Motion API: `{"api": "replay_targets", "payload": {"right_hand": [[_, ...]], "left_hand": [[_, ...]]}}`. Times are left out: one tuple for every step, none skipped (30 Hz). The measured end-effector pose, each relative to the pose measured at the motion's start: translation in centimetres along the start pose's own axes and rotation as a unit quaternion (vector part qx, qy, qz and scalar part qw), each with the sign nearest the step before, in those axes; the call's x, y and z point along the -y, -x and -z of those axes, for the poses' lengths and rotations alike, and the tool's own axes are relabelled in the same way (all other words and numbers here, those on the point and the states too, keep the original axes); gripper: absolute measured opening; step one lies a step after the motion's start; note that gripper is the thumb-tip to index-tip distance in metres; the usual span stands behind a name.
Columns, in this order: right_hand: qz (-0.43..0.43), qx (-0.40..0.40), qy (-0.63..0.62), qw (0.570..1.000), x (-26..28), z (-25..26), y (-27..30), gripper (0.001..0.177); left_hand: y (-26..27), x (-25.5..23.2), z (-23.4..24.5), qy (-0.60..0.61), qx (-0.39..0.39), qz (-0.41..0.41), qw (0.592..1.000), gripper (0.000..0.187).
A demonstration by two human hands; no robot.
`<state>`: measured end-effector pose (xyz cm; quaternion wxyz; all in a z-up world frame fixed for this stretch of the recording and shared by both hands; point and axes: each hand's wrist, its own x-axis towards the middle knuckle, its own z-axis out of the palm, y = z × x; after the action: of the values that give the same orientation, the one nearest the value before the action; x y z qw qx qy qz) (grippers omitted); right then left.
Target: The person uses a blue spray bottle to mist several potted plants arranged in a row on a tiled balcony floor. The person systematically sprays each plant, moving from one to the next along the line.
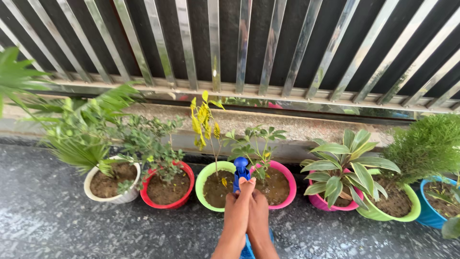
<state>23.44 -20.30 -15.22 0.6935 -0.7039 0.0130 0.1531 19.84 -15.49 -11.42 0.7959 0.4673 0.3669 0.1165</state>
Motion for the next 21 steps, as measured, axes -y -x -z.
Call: {"api": "replay_targets", "payload": {"right_hand": [[-0.009,0.000,-0.020,1.000,0.4,0.3,-0.2,0.054],[-0.012,-0.001,-0.008,1.000,0.6,0.6,-0.4,0.052],[-0.016,-0.003,0.007,1.000,0.7,1.2,-0.3,0.051],[-0.021,-0.004,0.022,1.000,0.6,1.8,-0.2,0.050],[-0.010,0.010,-0.005,1.000,0.5,2.1,-0.2,0.047],[0.001,0.024,-0.031,0.999,0.4,2.2,-0.3,0.043],[0.013,0.038,-0.061,0.997,0.5,2.2,-0.3,0.040],[-0.005,0.041,-0.060,0.997,0.6,2.5,-0.2,0.041],[-0.021,0.047,-0.060,0.997,0.8,2.4,-0.3,0.042],[-0.036,0.053,-0.060,0.996,1.2,2.4,-0.3,0.043],[-0.050,0.057,-0.041,0.996,1.5,2.6,-0.3,0.046],[-0.063,0.061,-0.022,0.996,1.9,2.8,-0.4,0.050],[-0.075,0.065,-0.002,0.995,2.3,2.9,-0.4,0.053],[-0.095,0.066,-0.014,0.993,2.5,3.0,-0.4,0.052],[-0.114,0.068,-0.025,0.991,2.7,3.0,-0.5,0.050],[-0.133,0.071,-0.036,0.988,2.9,3.0,-0.7,0.049],[-0.131,0.081,-0.043,0.987,2.9,3.0,-0.7,0.047],[-0.130,0.092,-0.049,0.986,2.7,3.0,-0.7,0.045],[-0.128,0.103,-0.055,0.985,2.5,2.9,-0.7,0.044],[-0.113,0.103,-0.060,0.986,2.3,2.8,-0.6,0.043],[-0.099,0.101,-0.065,0.988,2.0,2.7,-0.6,0.043]], "left_hand": [[0.5,0.1,-0.6,-0.011,-0.007,0.002,1.000,0.066],[0.8,0.1,-1.0,-0.022,-0.014,0.003,1.000,0.066],[1.0,0.1,-1.3,-0.019,-0.005,0.004,1.000,0.065],[1.1,0.2,-1.5,-0.016,0.004,0.005,1.000,0.064],[1.2,0.4,-1.6,-0.013,0.013,0.006,1.000,0.063],[1.2,0.6,-1.7,-0.018,0.012,-0.001,1.000,0.063],[1.1,0.6,-1.7,-0.027,0.011,-0.008,1.000,0.063],[1.1,0.7,-1.7,-0.035,0.010,-0.016,0.999,0.063],[1.0,0.8,-1.8,-0.015,0.009,-0.019,1.000,0.063],[1.0,0.9,-1.9,0.004,0.008,-0.022,1.000,0.063],[1.1,1.1,-2.1,0.023,0.009,-0.023,0.999,0.063],[1.1,1.3,-2.4,0.034,-0.010,-0.021,0.999,0.060],[1.2,1.6,-2.7,0.047,-0.029,-0.021,0.998,0.058],[1.2,1.7,-3.0,0.059,-0.047,-0.021,0.997,0.057],[1.1,1.7,-3.0,0.077,-0.049,-0.003,0.996,0.054],[1.0,1.7,-2.9,0.096,-0.050,0.016,0.994,0.050],[1.0,1.8,-2.8,0.116,-0.054,0.035,0.991,0.047],[0.9,1.8,-2.7,0.138,-0.041,0.036,0.989,0.042],[0.9,1.8,-2.5,0.160,-0.029,0.036,0.986,0.037],[0.9,1.7,-2.3,0.181,-0.017,0.036,0.983,0.032],[0.8,1.6,-2.2,0.180,-0.007,0.030,0.983,0.029]]}}
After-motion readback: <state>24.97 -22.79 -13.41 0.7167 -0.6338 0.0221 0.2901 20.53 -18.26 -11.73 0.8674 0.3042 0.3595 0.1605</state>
